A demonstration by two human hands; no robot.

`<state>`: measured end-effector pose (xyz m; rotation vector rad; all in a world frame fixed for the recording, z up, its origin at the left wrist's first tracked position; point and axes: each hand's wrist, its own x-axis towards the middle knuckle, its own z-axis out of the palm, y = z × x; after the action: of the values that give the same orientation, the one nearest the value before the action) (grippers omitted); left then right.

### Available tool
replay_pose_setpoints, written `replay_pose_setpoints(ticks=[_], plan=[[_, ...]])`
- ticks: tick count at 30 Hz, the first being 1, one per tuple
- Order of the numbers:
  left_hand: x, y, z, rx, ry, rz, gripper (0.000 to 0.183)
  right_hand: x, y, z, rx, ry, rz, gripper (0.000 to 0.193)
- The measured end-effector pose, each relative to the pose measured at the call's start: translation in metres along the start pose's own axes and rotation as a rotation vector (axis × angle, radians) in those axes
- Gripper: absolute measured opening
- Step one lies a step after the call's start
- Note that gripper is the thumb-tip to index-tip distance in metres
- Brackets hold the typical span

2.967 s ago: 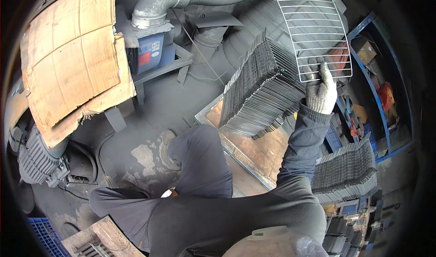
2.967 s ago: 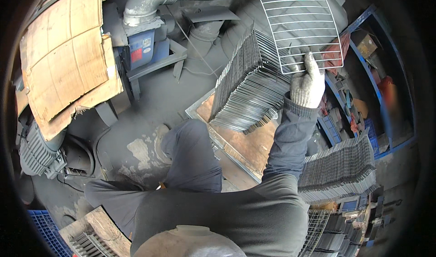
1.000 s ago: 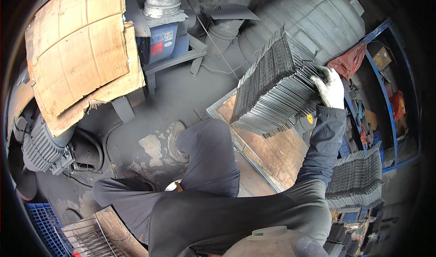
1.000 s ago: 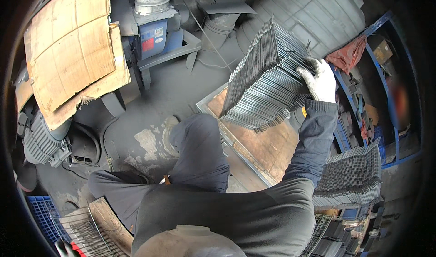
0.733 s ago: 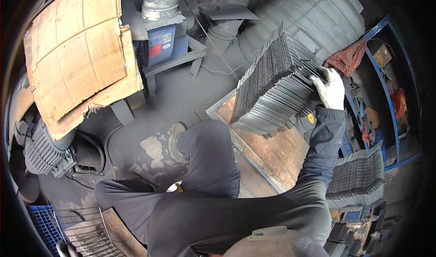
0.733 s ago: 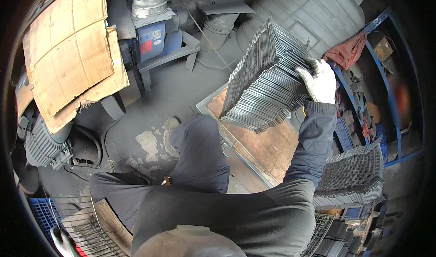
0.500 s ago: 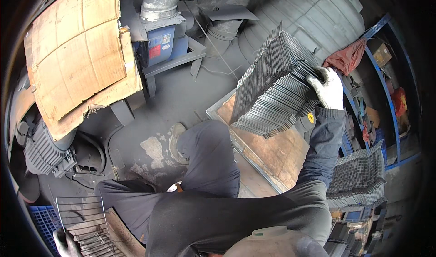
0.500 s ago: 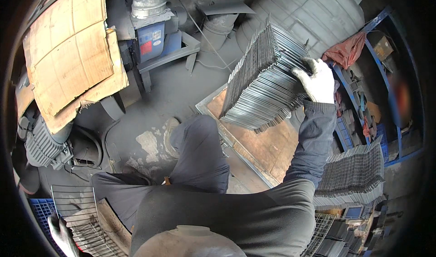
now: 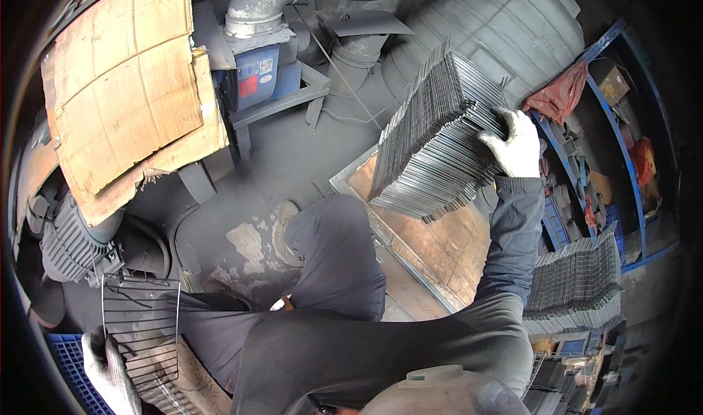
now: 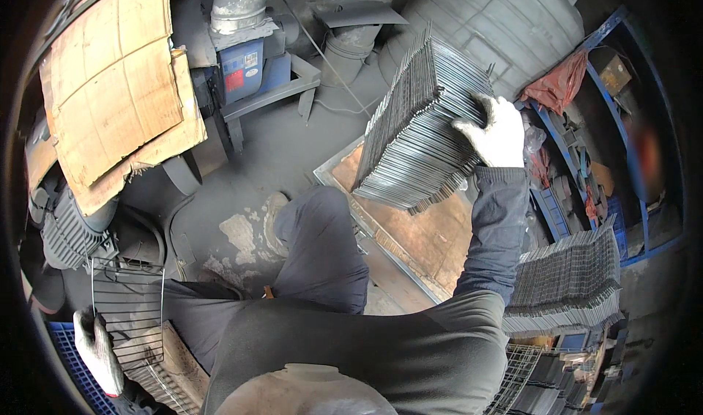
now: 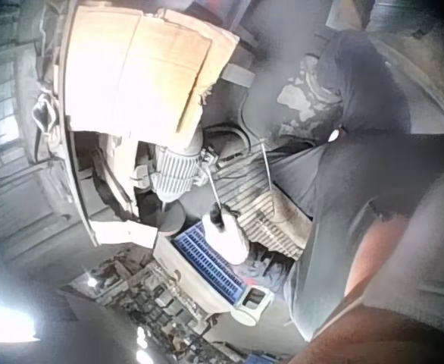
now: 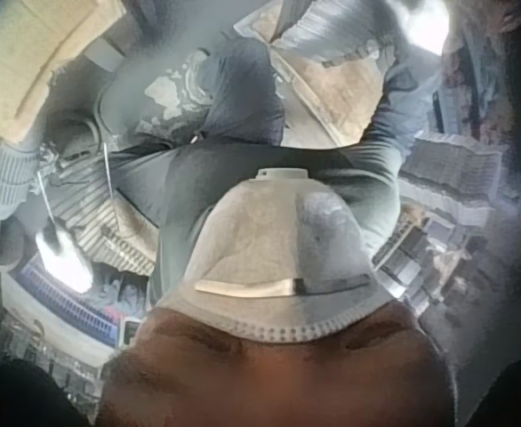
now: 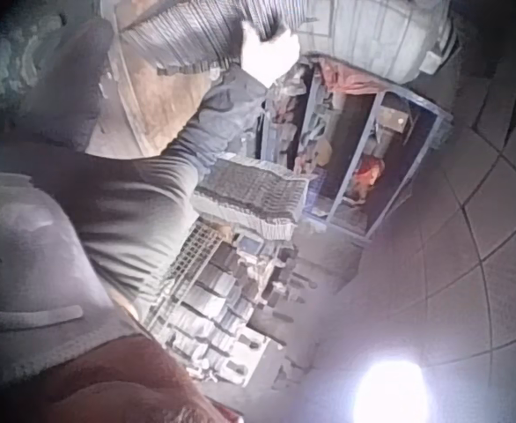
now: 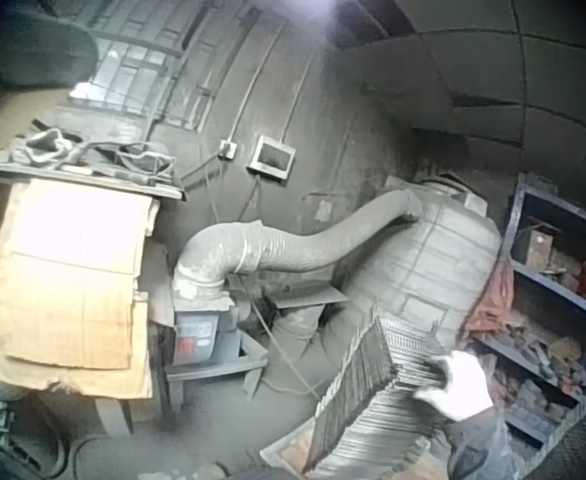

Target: Inspecting and sorting metal wire grids by moving them between stacks.

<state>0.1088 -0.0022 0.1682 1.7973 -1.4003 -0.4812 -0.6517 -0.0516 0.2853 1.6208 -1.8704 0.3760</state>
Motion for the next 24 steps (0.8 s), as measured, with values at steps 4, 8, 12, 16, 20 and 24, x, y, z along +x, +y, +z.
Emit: replay_pose_setpoints(ticks=[4,8,12,16,20,24], plan=[[0.001,0.033,0.006,0.064,-0.114,-0.093,0.009,0.002,-0.002,0.008,0.039,-0.005,-0.027,0.065],[0.008,0.027,0.023,0.082,-0.120,0.056,0.012,0.007,0.000,0.013,0.100,0.011,-0.034,0.065],[0.013,0.025,0.040,0.032,-0.143,0.090,0.014,0.010,0.009,0.013,0.314,-0.072,0.081,0.065],[0.014,0.023,0.046,0.028,-0.166,0.112,0.012,0.016,0.007,0.011,0.309,-0.102,0.077,0.066],[0.012,0.025,0.051,-0.008,-0.121,0.028,0.011,0.015,-0.005,0.004,0.288,-0.096,0.075,0.067],[0.013,0.029,0.054,-0.046,-0.139,-0.026,0.010,0.012,-0.001,0.005,0.200,-0.080,0.012,0.066]])
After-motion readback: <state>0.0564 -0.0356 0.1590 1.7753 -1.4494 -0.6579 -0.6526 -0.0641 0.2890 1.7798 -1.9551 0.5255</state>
